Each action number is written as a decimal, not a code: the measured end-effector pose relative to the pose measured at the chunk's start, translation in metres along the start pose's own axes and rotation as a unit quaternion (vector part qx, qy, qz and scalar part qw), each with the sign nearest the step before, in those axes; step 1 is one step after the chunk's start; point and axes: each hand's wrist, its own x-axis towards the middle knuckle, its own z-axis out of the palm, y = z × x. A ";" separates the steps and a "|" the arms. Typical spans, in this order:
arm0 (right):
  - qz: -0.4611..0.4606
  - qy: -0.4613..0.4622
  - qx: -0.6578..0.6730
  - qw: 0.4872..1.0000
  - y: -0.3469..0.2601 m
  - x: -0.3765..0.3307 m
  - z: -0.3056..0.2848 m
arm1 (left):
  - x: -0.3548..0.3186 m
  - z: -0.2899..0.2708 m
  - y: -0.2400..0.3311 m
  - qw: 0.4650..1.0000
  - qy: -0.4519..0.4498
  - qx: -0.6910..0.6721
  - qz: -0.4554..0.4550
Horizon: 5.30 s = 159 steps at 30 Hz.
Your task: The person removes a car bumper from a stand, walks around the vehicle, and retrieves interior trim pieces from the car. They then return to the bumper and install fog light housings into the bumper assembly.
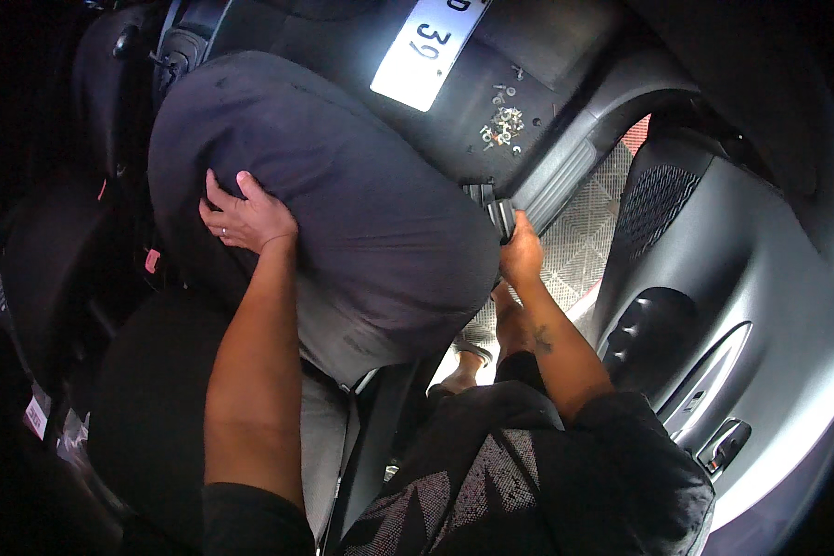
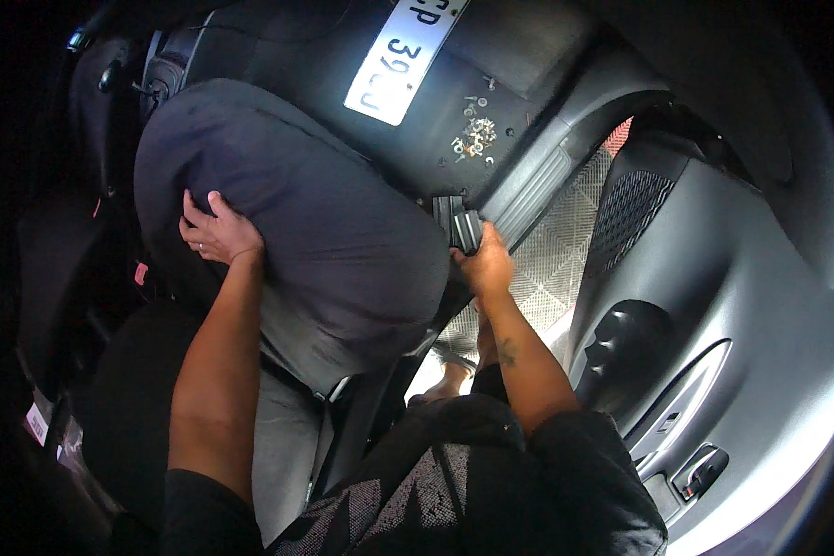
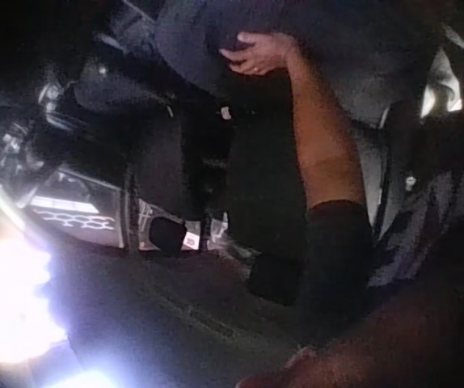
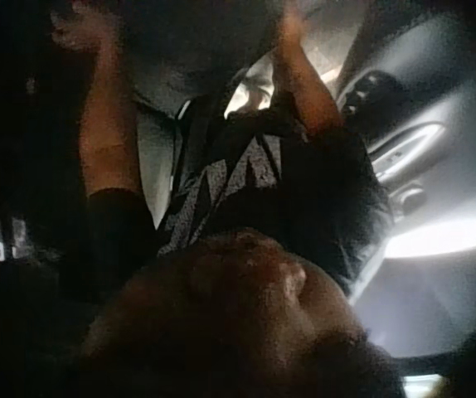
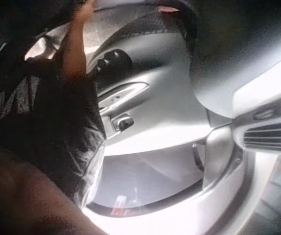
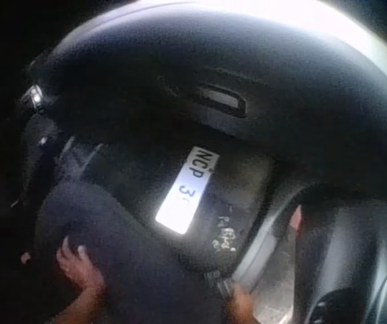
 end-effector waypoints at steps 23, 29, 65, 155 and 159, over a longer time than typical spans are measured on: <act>0.075 0.035 -0.027 0.996 0.020 -0.023 -0.006 | 0.001 0.000 -0.003 1.000 0.001 0.001 0.004; -0.137 0.043 -0.097 0.985 0.004 -0.028 -0.004 | 0.002 -0.001 0.002 1.000 -0.005 -0.006 -0.003; 0.058 0.018 0.662 0.747 0.023 -0.140 -0.091 | -0.181 -0.208 0.047 0.851 -0.174 -0.475 0.142; -0.109 -0.537 0.264 0.794 -0.026 -0.260 -0.099 | -0.268 -0.340 -0.115 0.324 -0.615 -0.605 -0.389; -0.100 -0.556 0.198 0.801 -0.024 -0.242 -0.096 | -0.270 -0.324 -0.127 0.351 -0.637 -0.551 -0.410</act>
